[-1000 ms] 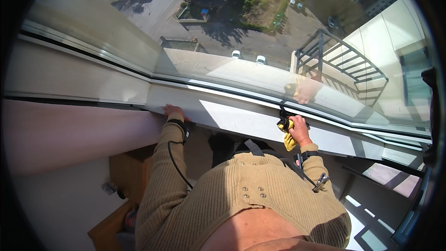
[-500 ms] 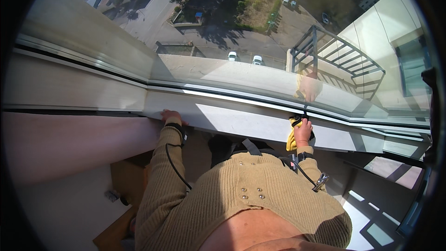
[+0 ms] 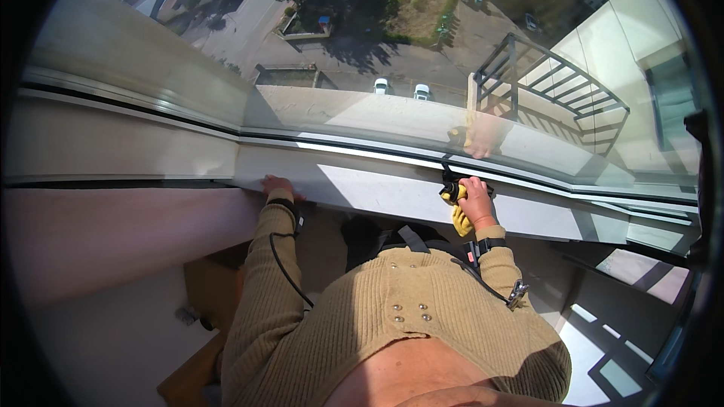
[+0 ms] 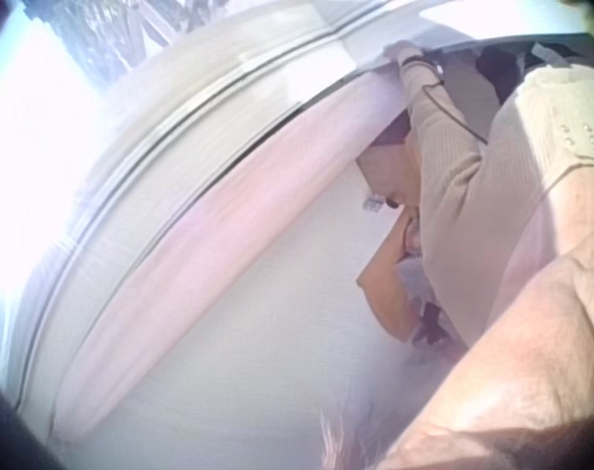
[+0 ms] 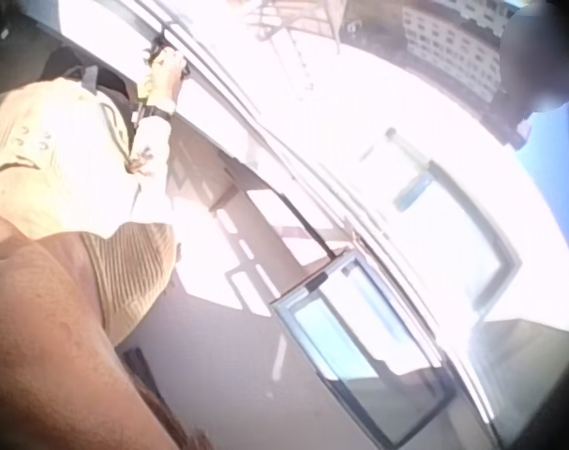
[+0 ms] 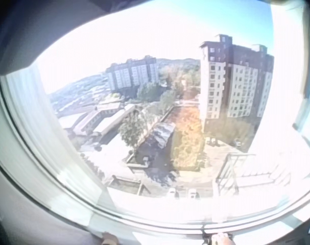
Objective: The person wipes the exterior surface of a large window and the interior window sill using a yellow cloth. They fold the cloth and continue wiping different sections of the sill and glass.
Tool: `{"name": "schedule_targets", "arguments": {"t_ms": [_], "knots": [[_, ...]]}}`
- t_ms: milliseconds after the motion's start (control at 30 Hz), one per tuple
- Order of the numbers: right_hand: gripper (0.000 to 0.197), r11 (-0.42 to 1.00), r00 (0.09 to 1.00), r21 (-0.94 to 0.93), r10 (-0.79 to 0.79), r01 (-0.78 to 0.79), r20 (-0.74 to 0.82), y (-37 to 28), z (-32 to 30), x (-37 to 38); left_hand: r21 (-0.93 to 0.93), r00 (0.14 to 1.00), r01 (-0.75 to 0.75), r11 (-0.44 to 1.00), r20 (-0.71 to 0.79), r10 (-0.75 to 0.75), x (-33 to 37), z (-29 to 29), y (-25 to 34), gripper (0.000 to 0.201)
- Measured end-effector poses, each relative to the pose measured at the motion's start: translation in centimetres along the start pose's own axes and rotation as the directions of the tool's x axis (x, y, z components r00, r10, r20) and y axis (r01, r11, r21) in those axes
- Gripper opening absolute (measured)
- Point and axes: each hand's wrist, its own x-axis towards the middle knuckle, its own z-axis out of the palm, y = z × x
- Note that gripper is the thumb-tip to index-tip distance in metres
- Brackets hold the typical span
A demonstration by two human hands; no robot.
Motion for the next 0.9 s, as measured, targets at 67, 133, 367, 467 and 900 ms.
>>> {"name": "schedule_targets", "arguments": {"t_ms": [67, 133, 367, 467, 900], "knots": [[0.033, 0.979, 0.981, -0.071, 0.187, -0.191, -0.058, 3.1, -1.0, -1.1, -0.013, 1.000, -0.002, 1.000, -0.021, 0.002, 0.1, 0.3, 0.0, 0.108], [0.038, 0.939, 0.936, -0.100, 0.310, -0.329, -0.167, 6.3, -1.7, -2.6, -0.019, 0.999, 0.013, 1.000, -0.040, -0.013, 0.1, 0.4, 0.1, 0.108], [0.040, 0.669, 0.636, 0.002, 0.708, -0.743, -0.306, 12.3, -2.5, -4.6, -0.056, 0.999, 0.032, 0.998, -0.001, -0.032, -0.1, 0.1, 0.2, 0.110], [0.046, 0.764, 0.744, -0.076, 0.595, -0.641, -0.304, 9.5, -0.4, -3.6, -0.096, 0.999, 0.048, 0.994, 0.016, -0.047, 0.1, 0.0, 0.3, 0.110], [0.037, 0.989, 0.968, 0.053, -0.144, 0.136, 0.206, -4.6, 1.6, 1.6, -0.023, 0.995, 0.078, 0.997, 0.061, -0.077, 1.5, 0.3, 0.4, 0.117]]}}
